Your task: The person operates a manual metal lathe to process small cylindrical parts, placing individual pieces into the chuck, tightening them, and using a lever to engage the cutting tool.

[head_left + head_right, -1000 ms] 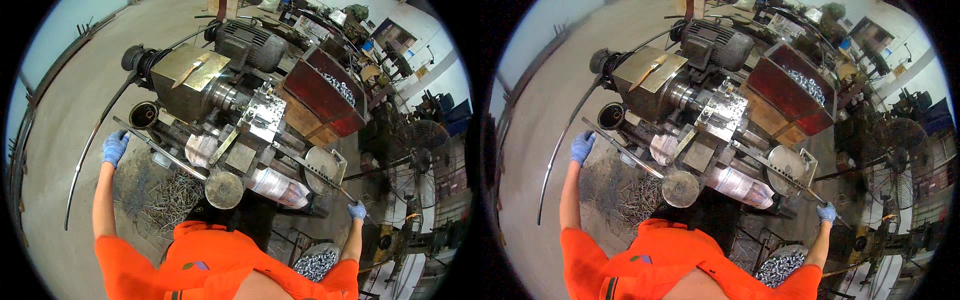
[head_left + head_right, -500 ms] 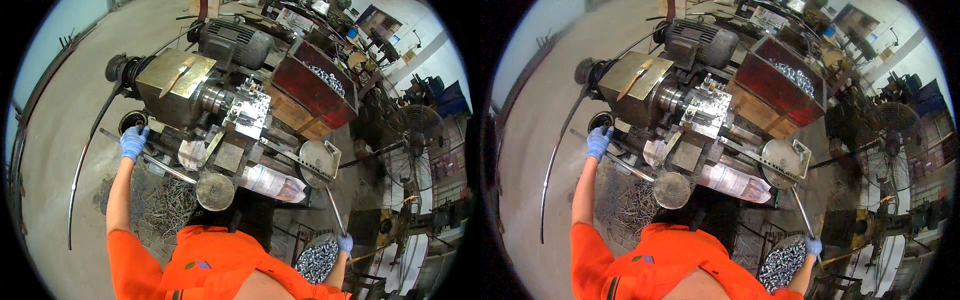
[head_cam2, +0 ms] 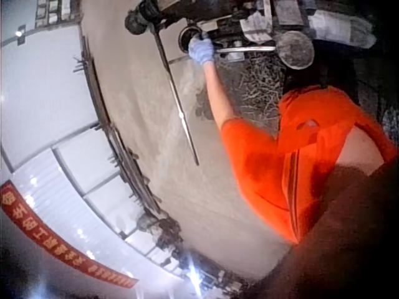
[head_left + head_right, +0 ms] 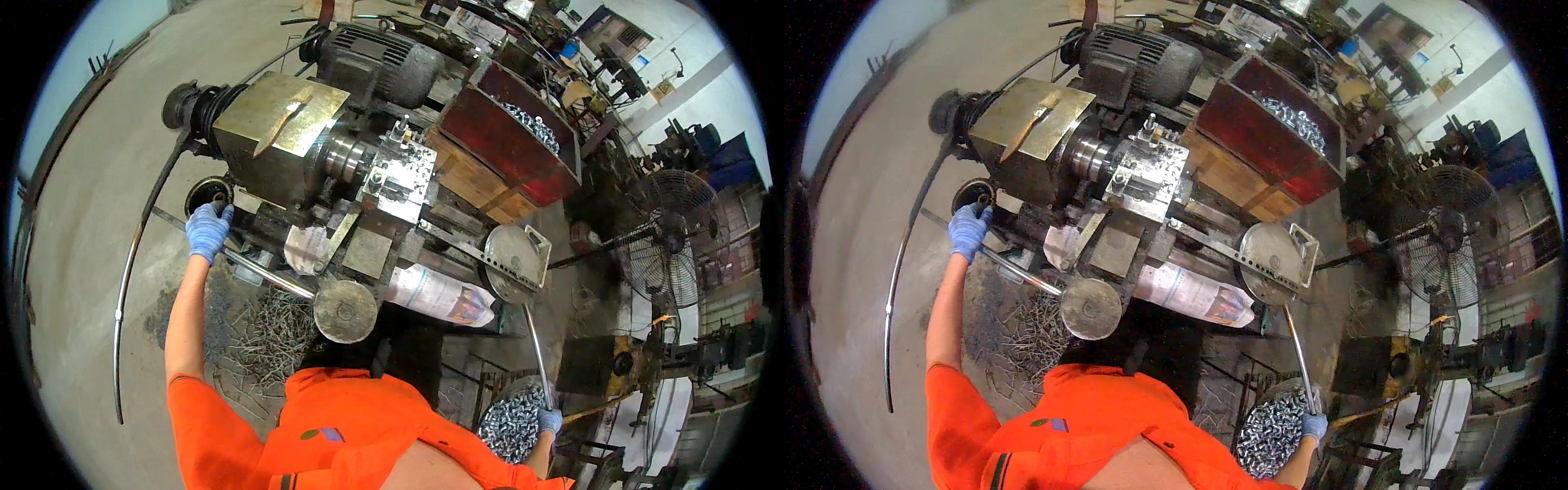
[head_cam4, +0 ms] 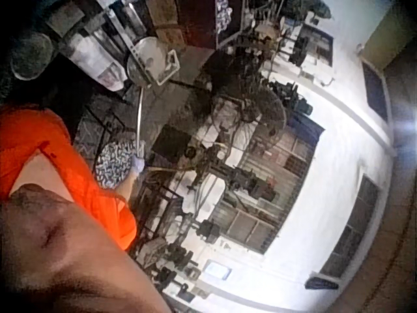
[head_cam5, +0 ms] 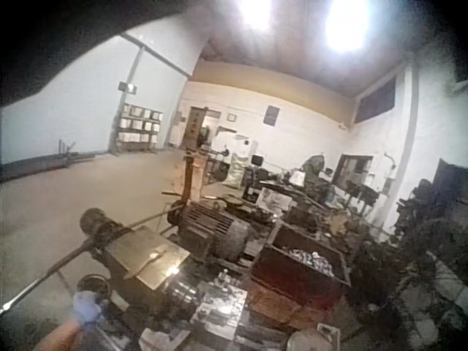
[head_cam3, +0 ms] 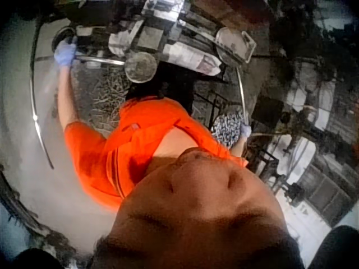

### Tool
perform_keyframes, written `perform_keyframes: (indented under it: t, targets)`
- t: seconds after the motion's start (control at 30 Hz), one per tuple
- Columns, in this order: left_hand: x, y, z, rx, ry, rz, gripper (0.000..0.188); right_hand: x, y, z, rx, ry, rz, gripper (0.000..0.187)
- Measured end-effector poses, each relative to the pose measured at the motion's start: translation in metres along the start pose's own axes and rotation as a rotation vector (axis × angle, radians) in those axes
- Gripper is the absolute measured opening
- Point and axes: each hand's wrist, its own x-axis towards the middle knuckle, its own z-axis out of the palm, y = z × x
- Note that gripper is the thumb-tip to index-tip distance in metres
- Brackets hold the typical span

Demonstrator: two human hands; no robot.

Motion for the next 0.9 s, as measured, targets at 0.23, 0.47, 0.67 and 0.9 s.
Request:
perform_keyframes:
  t: [0.23,0.47,0.67,0.9]
  targets:
    - [0.003,-0.001,0.004,-0.005,-0.051,-0.039,0.037,-0.016,-0.007,-0.011,0.078,0.001,0.009,0.046]
    - [0.005,0.001,0.005,0.031,-0.035,-0.032,0.038,-0.004,0.009,0.012,0.018,0.079,0.005,0.045]
    - [-0.003,0.001,-0.003,0.024,-0.005,-0.024,0.035,-0.021,-0.015,-0.008,0.019,0.041,0.029,0.044]
    - [-0.001,0.004,-0.004,-0.004,-0.065,-0.008,0.037,-0.018,-0.002,0.001,0.008,0.039,0.05,0.048]
